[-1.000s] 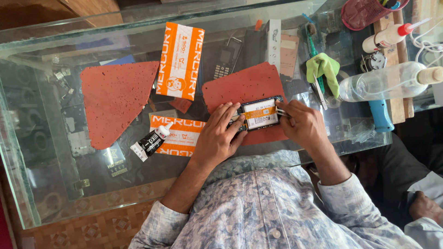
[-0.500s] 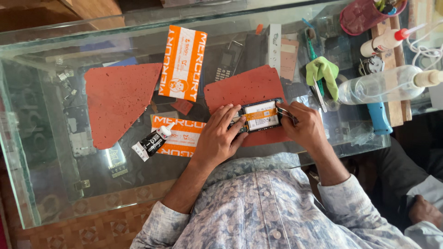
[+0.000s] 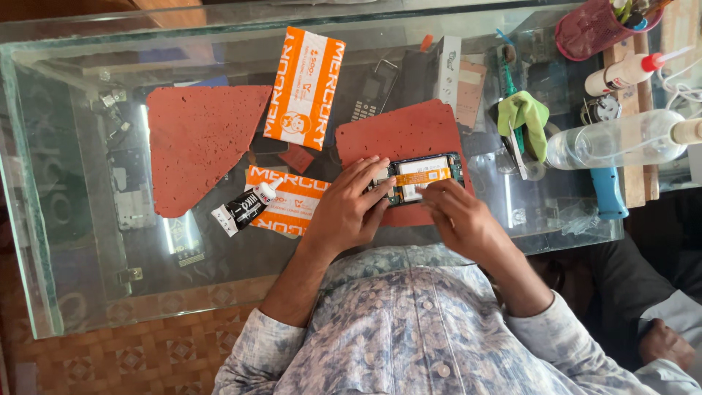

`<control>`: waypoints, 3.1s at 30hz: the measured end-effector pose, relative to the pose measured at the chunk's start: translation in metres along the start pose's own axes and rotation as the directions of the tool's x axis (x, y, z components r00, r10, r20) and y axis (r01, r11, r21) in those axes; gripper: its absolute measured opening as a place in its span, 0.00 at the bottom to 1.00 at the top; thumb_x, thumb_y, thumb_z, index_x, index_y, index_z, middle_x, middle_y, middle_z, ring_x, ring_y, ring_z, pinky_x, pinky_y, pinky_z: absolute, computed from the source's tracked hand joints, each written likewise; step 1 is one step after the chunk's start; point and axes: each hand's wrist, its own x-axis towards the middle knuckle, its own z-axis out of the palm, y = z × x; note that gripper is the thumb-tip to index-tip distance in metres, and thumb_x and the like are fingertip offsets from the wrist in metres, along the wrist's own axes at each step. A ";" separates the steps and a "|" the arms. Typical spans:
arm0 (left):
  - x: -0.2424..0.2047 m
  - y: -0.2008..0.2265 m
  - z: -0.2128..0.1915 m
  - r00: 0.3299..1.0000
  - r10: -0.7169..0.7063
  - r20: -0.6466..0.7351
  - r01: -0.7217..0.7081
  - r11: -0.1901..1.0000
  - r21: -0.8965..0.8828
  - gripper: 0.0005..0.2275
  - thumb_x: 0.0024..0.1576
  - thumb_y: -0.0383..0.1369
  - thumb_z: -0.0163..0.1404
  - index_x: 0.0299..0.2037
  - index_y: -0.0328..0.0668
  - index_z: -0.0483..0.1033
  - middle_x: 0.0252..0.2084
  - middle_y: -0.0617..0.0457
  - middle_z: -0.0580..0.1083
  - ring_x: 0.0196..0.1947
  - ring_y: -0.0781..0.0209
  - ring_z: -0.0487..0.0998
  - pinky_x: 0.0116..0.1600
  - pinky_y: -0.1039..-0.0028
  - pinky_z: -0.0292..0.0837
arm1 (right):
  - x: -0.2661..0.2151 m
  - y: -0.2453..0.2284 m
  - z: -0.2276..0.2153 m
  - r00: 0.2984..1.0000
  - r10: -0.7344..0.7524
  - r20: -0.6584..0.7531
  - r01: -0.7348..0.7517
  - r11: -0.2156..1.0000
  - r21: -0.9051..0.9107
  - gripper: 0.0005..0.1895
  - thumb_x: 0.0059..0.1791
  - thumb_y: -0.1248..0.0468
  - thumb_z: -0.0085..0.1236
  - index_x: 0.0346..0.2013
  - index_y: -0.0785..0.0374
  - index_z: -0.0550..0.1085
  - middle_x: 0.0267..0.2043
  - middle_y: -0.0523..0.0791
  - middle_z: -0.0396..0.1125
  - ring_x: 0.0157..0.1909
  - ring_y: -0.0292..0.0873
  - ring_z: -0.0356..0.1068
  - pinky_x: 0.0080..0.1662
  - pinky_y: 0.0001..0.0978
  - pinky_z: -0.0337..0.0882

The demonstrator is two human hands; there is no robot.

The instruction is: The person assembles a mobile phone by placing a battery into the chassis, connecting ribbon cables, and using tweezers to position internal components.

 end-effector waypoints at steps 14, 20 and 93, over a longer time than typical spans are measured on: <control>0.011 -0.005 0.001 0.993 0.048 0.112 -0.060 0.993 0.106 0.43 0.48 0.42 0.65 0.69 0.25 0.58 0.59 0.40 0.73 0.62 0.44 0.68 0.66 0.57 0.65 | -0.005 0.056 0.003 0.951 0.180 -0.250 0.198 0.268 0.943 0.17 0.51 0.69 0.68 0.53 0.64 0.75 0.54 0.53 0.75 0.57 0.51 0.76 0.66 0.54 0.75; 0.013 -0.012 -0.001 0.963 0.270 0.008 -0.266 0.942 0.204 0.44 0.51 0.41 0.66 0.71 0.24 0.53 0.62 0.35 0.71 0.57 0.44 0.77 0.62 0.59 0.72 | 0.026 0.034 -0.022 0.975 -0.199 -0.102 0.205 0.977 0.052 0.30 0.39 0.58 0.73 0.50 0.65 0.71 0.57 0.51 0.71 0.67 0.55 0.66 0.69 0.55 0.63; 0.053 0.073 -0.006 0.943 0.241 0.229 0.316 -0.864 -0.392 0.20 0.62 0.46 0.57 0.54 0.44 0.66 0.41 0.58 0.65 0.40 0.68 0.71 0.43 0.76 0.69 | 0.026 -0.073 -0.074 0.873 -0.063 -0.483 0.285 0.869 0.403 0.12 0.40 0.77 0.67 0.37 0.71 0.79 0.42 0.54 0.73 0.45 0.46 0.79 0.45 0.34 0.82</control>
